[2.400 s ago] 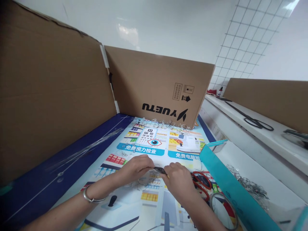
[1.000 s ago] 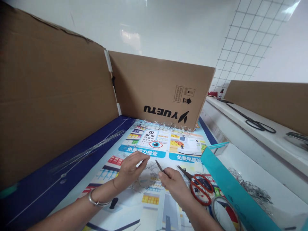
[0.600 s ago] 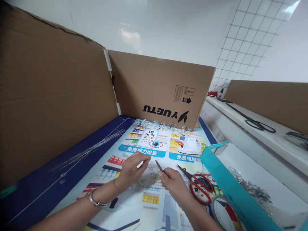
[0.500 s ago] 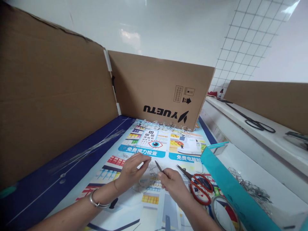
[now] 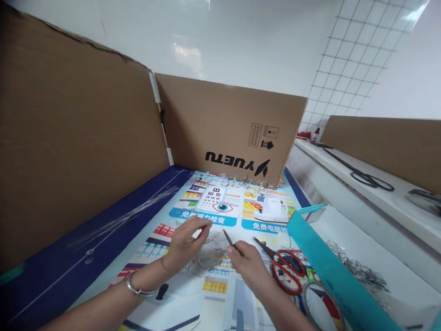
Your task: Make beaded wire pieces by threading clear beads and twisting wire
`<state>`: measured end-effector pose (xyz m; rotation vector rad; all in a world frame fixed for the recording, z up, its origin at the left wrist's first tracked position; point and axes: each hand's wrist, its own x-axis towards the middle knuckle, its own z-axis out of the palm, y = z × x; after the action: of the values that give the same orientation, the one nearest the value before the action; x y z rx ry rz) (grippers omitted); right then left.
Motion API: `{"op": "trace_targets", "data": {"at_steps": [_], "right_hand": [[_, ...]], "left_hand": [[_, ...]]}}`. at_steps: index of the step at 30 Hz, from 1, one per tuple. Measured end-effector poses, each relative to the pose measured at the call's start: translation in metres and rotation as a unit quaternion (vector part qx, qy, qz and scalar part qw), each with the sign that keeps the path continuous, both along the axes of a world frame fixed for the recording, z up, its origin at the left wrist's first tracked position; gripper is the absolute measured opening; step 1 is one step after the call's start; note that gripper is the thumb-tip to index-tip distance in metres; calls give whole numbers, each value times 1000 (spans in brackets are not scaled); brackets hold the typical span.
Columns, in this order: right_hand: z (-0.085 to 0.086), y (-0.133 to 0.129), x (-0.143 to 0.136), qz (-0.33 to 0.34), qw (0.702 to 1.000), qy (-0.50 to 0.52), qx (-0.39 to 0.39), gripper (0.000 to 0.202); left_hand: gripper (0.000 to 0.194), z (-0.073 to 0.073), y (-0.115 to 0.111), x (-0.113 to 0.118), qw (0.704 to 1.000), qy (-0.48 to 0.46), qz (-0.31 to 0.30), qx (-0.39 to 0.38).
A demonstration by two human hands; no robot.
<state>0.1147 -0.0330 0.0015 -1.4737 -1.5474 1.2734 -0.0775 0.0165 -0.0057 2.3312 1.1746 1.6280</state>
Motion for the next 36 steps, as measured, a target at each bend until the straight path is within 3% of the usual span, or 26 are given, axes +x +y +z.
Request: {"op": "trace_targets", "data": {"at_steps": [14, 21, 25, 28, 30, 36], "right_hand": [[-12, 4, 2, 4, 998, -52, 28, 33], [6, 2, 2, -1, 972, -186, 141, 35], [5, 5, 7, -5, 950, -248, 189, 33], [-5, 10, 14, -19, 918, -313, 244, 28], [-13, 13, 19, -33, 877, -365, 312, 23], [-24, 19, 29, -7, 765, -476, 434, 20]], "left_hand": [[10, -5, -1, 4, 999, 20, -39, -14], [10, -5, 0, 2, 995, 22, -80, -47], [12, -1, 5, -5, 991, 24, -106, -72], [16, 5, 15, -14, 989, 40, -77, -118], [18, 8, 23, -21, 982, 68, -43, -173], [19, 10, 39, -40, 923, 210, -51, -319]]}}
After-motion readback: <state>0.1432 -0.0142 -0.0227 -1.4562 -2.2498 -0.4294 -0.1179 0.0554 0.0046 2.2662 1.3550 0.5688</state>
